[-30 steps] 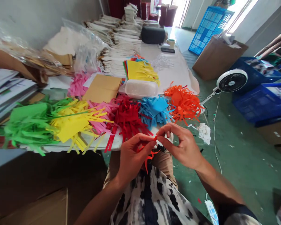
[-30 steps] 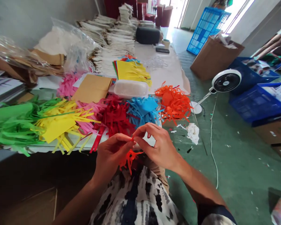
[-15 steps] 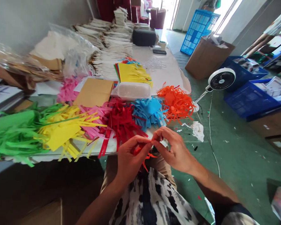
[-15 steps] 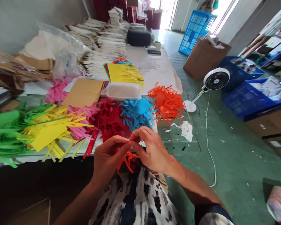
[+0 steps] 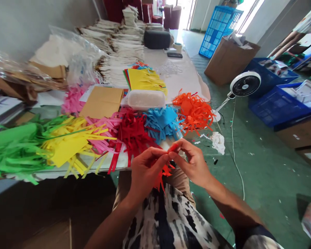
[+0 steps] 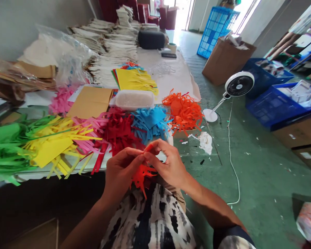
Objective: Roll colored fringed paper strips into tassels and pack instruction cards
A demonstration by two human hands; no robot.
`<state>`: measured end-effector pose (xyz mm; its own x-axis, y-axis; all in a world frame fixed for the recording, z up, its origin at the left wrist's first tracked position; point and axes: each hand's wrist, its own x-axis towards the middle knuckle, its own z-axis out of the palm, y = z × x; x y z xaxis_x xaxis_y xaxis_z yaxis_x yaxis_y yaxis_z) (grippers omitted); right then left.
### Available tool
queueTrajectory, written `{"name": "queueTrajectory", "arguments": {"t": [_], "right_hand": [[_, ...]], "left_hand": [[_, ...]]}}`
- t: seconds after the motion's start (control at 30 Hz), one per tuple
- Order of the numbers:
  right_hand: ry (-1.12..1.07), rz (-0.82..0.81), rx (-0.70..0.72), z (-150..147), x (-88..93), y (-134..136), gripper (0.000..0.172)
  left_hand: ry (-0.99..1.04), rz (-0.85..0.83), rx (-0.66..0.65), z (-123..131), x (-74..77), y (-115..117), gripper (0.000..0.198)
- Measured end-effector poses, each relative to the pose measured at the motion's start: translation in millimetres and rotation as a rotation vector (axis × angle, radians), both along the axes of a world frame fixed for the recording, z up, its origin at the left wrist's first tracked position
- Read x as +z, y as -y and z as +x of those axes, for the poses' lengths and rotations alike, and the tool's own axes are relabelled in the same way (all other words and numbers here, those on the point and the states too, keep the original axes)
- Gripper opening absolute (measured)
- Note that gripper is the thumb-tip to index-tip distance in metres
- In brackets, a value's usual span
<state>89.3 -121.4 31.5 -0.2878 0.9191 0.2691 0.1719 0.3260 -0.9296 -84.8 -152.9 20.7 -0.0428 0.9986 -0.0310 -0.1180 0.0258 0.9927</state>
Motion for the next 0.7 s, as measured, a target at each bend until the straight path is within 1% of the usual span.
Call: {"name": "queueTrajectory", "arguments": {"t": [0.1, 0.17, 0.2, 0.23, 0.27, 0.3, 0.37, 0.43, 0.47, 0.53, 0.6, 0.67, 0.7], "right_hand": [[-0.036, -0.026, 0.012, 2, -8.2, 1, 0.015], [-0.049, -0.004, -0.036, 5, -10.9, 1, 0.013], [-0.056, 0.010, -0.067, 6, -11.7, 1, 0.007], [-0.059, 0.025, -0.092, 7, -12.2, 1, 0.006], [-0.054, 0.040, -0.100, 8, -12.6, 1, 0.011], [-0.042, 0.051, -0.087, 8, -13.0, 2, 0.013], [-0.017, 0.052, -0.030, 10, -14.0, 3, 0.009], [-0.030, 0.034, -0.007, 13, -15.2, 6, 0.007], [-0.047, 0.026, -0.020, 16, -15.7, 8, 0.008], [-0.094, 0.024, -0.096, 24, -15.7, 10, 0.011], [-0.151, 0.023, -0.210, 35, -12.9, 11, 0.009], [-0.230, -0.012, -0.309, 53, -6.9, 6, 0.007], [-0.273, -0.044, -0.342, 63, -3.0, 1, 0.009]], "left_hand": [[0.027, -0.036, -0.003, 2, -5.0, -1, 0.022], [0.025, -0.062, -0.027, 2, -8.6, -2, 0.025], [0.027, -0.070, -0.050, 2, -10.1, -2, 0.027], [0.031, -0.076, -0.090, 1, -11.2, -2, 0.029], [0.035, -0.076, -0.140, 1, -12.2, -2, 0.033], [0.032, -0.070, -0.190, 1, -13.0, -2, 0.034], [-0.009, -0.042, -0.266, 1, -14.7, 0, 0.032], [-0.081, -0.024, -0.304, 3, -17.6, 3, 0.032], [-0.107, -0.027, -0.321, 5, -19.5, 5, 0.035], [-0.128, -0.050, -0.379, 11, -23.9, 10, 0.039], [-0.144, -0.059, -0.449, 20, -28.0, 13, 0.041], [-0.205, -0.039, -0.501, 29, -31.2, 12, 0.039], [-0.261, -0.019, -0.543, 33, -32.3, 11, 0.037]]}}
